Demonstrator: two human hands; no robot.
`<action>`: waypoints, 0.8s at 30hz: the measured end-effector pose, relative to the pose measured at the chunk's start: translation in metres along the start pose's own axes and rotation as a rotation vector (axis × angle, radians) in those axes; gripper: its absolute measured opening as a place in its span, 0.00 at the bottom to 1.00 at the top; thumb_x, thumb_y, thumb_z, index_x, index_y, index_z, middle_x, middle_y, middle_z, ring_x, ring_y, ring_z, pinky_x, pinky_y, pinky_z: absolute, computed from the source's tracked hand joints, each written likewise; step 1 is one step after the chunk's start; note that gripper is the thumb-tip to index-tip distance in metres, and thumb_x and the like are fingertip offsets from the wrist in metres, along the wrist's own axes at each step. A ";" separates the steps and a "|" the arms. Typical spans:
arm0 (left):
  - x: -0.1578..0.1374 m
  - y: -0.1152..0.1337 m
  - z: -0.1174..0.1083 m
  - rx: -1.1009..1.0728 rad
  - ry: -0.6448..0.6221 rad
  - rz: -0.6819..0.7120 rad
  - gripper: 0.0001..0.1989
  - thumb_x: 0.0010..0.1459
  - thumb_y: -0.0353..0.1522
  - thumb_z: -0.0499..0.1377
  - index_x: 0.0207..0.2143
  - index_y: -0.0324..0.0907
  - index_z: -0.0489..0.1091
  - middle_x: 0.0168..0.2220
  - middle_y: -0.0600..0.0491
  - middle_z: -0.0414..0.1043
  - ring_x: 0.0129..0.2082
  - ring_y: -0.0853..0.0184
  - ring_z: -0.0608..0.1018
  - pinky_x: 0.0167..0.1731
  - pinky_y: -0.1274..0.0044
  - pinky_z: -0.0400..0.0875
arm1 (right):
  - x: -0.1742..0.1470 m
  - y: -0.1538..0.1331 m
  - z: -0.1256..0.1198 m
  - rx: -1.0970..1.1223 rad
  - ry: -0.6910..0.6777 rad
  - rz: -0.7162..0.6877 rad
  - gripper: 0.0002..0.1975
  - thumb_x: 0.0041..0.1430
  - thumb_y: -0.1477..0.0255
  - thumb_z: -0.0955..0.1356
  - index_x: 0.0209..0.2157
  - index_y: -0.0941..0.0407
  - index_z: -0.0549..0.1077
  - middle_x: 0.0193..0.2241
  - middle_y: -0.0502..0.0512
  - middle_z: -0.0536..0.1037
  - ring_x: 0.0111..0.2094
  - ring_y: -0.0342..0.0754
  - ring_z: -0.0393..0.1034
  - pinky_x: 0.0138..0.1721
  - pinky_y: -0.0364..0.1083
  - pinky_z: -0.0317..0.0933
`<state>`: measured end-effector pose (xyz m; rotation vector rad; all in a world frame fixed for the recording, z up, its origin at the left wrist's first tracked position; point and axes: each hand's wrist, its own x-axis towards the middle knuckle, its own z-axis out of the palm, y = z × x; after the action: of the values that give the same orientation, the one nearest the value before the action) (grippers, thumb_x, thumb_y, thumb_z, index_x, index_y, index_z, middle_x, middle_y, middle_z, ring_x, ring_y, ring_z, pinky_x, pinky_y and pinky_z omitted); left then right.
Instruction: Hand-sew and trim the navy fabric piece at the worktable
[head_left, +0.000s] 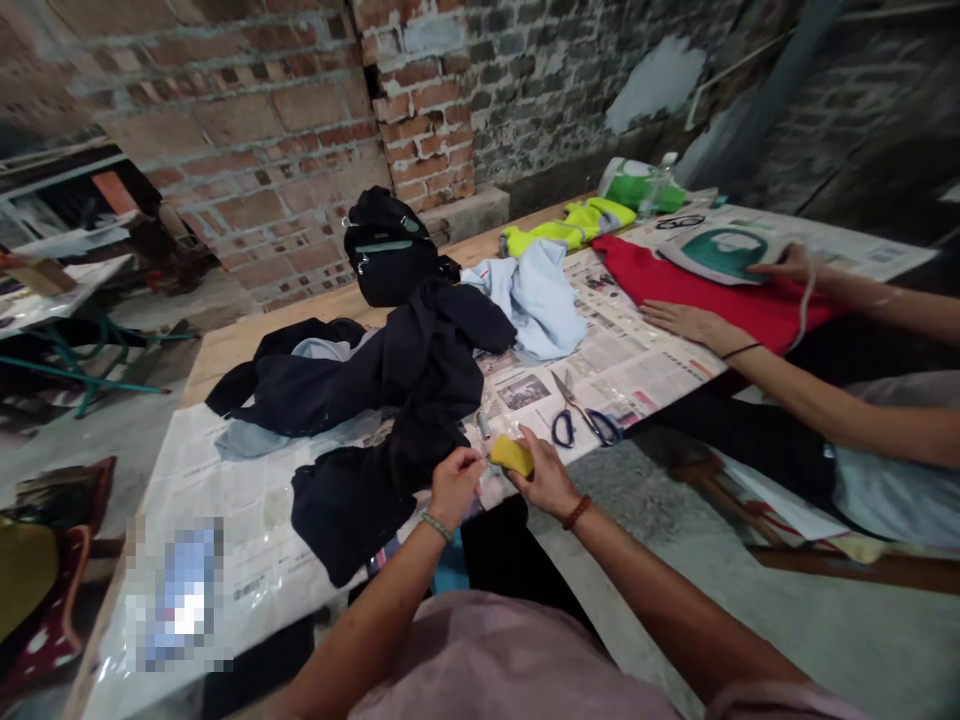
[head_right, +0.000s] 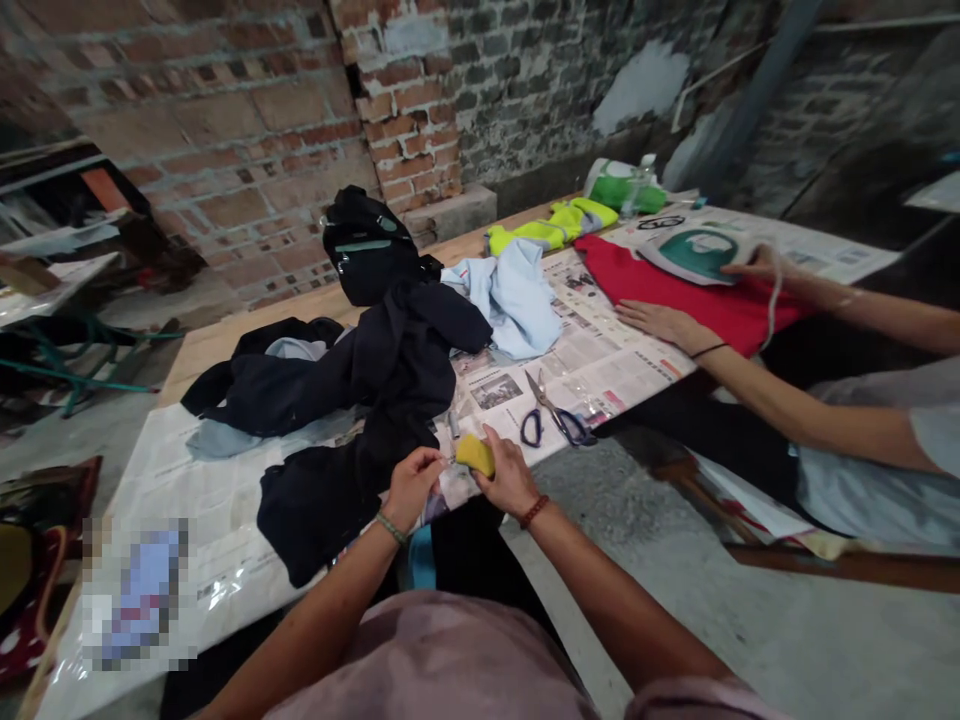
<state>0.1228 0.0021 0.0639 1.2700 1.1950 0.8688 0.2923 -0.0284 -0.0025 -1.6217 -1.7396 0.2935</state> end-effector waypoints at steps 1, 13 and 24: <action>-0.002 0.000 0.000 -0.016 0.008 0.002 0.07 0.43 0.34 0.59 0.24 0.39 0.68 0.16 0.60 0.62 0.14 0.77 0.62 0.16 0.83 0.55 | -0.001 -0.004 -0.003 0.011 0.019 -0.013 0.37 0.46 0.71 0.66 0.58 0.58 0.49 0.43 0.61 0.70 0.44 0.56 0.62 0.46 0.55 0.57; -0.128 -0.031 -0.133 -0.159 0.498 -0.131 0.09 0.46 0.36 0.59 0.26 0.39 0.67 0.12 0.61 0.60 0.13 0.78 0.59 0.13 0.84 0.47 | 0.066 -0.160 0.078 0.314 -0.301 -0.304 0.33 0.46 0.73 0.65 0.56 0.54 0.55 0.44 0.56 0.70 0.45 0.52 0.62 0.48 0.51 0.57; -0.216 -0.075 -0.213 -0.341 0.840 -0.164 0.14 0.42 0.41 0.62 0.25 0.40 0.67 0.12 0.62 0.58 0.12 0.78 0.56 0.12 0.84 0.46 | 0.097 -0.334 0.267 0.060 -0.572 -0.304 0.33 0.47 0.75 0.67 0.55 0.61 0.53 0.43 0.62 0.68 0.47 0.55 0.60 0.47 0.50 0.55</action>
<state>-0.1389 -0.1674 0.0486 0.5048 1.6687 1.4763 -0.1285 0.0839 0.0470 -1.2740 -2.3429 0.7045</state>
